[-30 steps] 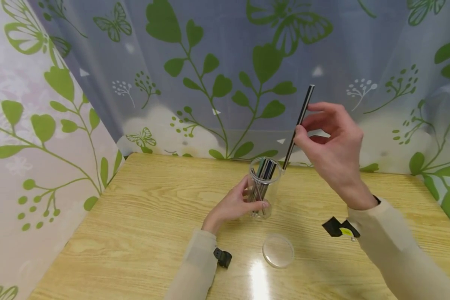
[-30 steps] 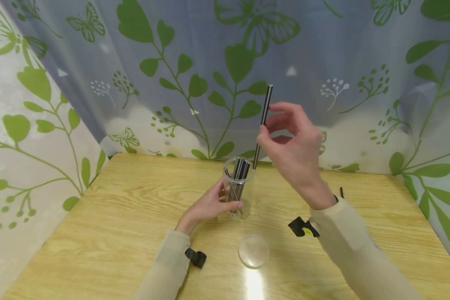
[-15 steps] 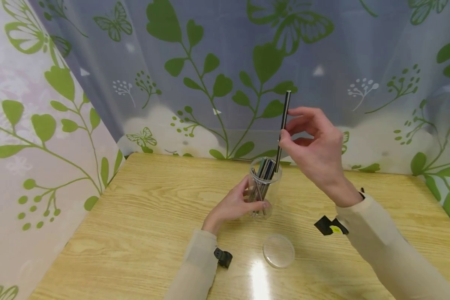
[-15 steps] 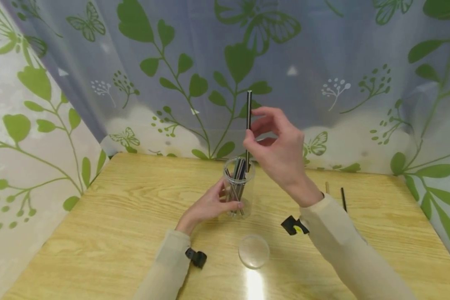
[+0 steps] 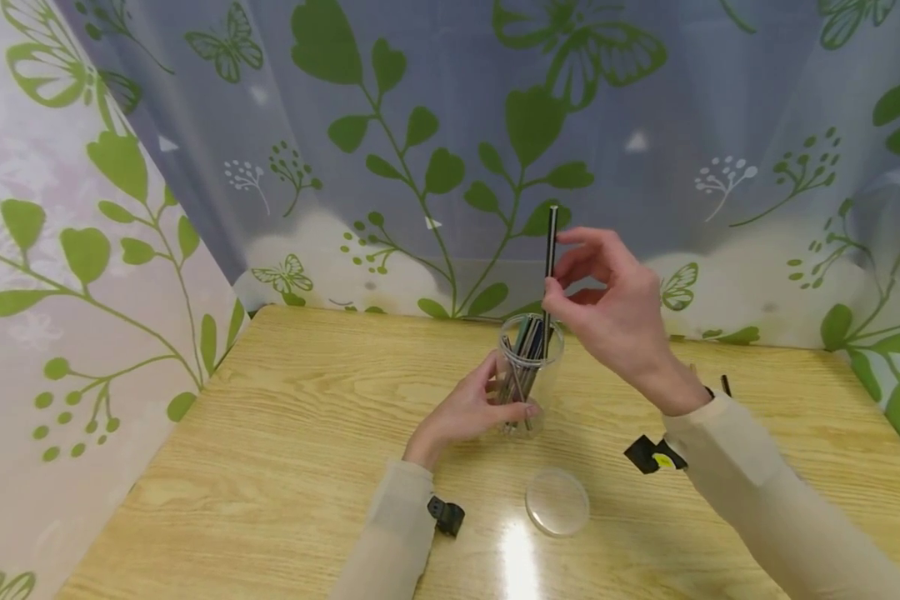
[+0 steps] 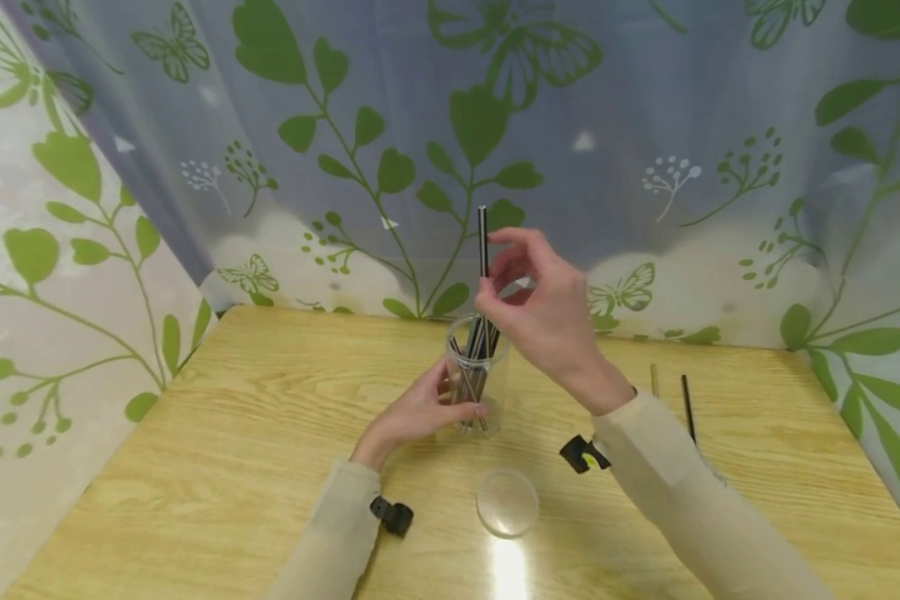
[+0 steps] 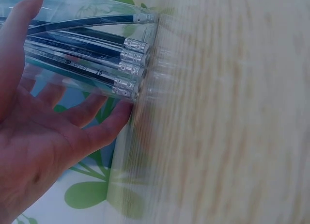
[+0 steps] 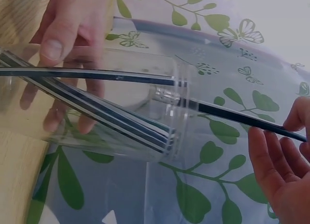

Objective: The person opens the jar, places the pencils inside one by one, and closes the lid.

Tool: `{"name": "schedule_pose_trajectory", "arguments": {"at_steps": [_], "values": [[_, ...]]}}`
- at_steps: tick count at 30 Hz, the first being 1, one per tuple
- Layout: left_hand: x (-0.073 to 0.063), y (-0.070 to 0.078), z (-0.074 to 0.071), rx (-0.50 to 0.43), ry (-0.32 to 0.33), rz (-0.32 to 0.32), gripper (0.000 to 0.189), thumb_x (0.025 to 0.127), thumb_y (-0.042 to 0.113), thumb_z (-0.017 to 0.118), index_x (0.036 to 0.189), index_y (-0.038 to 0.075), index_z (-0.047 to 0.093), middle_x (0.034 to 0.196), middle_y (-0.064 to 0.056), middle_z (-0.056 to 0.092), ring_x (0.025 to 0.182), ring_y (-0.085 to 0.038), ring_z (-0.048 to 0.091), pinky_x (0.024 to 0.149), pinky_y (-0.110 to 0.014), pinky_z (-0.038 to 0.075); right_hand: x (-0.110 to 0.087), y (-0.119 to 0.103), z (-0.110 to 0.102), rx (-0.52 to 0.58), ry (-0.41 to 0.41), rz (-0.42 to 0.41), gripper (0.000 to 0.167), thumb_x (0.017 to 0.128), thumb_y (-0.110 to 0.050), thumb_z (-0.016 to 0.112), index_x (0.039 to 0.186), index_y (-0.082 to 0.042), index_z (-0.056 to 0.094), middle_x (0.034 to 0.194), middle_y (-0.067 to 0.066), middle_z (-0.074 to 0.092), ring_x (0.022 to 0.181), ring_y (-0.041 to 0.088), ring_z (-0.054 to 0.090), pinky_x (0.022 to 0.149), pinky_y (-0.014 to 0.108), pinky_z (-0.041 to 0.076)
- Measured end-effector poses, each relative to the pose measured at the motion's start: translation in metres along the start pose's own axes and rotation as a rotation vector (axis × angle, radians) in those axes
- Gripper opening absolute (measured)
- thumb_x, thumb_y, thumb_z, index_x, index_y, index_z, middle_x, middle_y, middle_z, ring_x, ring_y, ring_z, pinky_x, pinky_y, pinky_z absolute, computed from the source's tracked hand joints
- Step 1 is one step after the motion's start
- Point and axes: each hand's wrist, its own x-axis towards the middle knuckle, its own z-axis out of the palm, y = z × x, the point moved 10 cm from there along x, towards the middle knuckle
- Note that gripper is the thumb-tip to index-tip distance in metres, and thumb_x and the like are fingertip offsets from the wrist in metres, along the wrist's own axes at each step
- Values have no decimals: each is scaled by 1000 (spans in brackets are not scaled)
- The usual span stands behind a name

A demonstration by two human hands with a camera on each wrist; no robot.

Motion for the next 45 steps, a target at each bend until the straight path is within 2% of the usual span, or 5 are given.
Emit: {"name": "schedule_pose_trajectory", "arguments": {"at_steps": [5, 9, 17, 31, 45], "values": [[1, 1, 0, -1, 2, 9, 54, 91, 35, 79, 135, 41, 48, 134, 6, 59, 134, -23, 54, 108, -48, 48, -4, 7, 8, -23, -46, 15, 49, 82, 13, 68, 128, 1, 59, 92, 12, 69, 77, -3, 65, 62, 13, 56], [2, 1, -1, -2, 3, 15, 52, 91, 34, 79, 133, 39, 49, 131, 4, 61, 133, -23, 55, 109, -48, 48, -7, 11, 14, -41, -83, 9, 58, 81, 14, 67, 135, -1, 56, 93, 13, 69, 77, -2, 65, 62, 14, 57], [3, 1, -2, -8, 11, 11, 63, 91, 34, 80, 142, 47, 44, 136, 5, 60, 138, -25, 52, 113, -49, 46, -11, 13, 24, -58, -181, -42, 85, 81, 15, 66, 156, -17, 41, 92, 10, 68, 76, 7, 66, 64, 20, 60], [1, 0, -1, -13, 4, 21, 66, 91, 36, 79, 145, 47, 42, 138, 7, 58, 140, -26, 50, 113, -50, 46, -22, 16, 30, -81, -232, -52, 61, 84, 13, 67, 139, -7, 52, 92, 9, 68, 75, 11, 69, 63, 19, 59], [0, 0, 1, -25, -1, 20, 71, 91, 35, 79, 148, 49, 39, 142, 7, 56, 140, -27, 50, 113, -52, 46, -30, 22, 33, -68, -261, -36, 39, 86, 10, 67, 122, -5, 64, 89, 9, 73, 73, 14, 72, 61, 20, 59]]}}
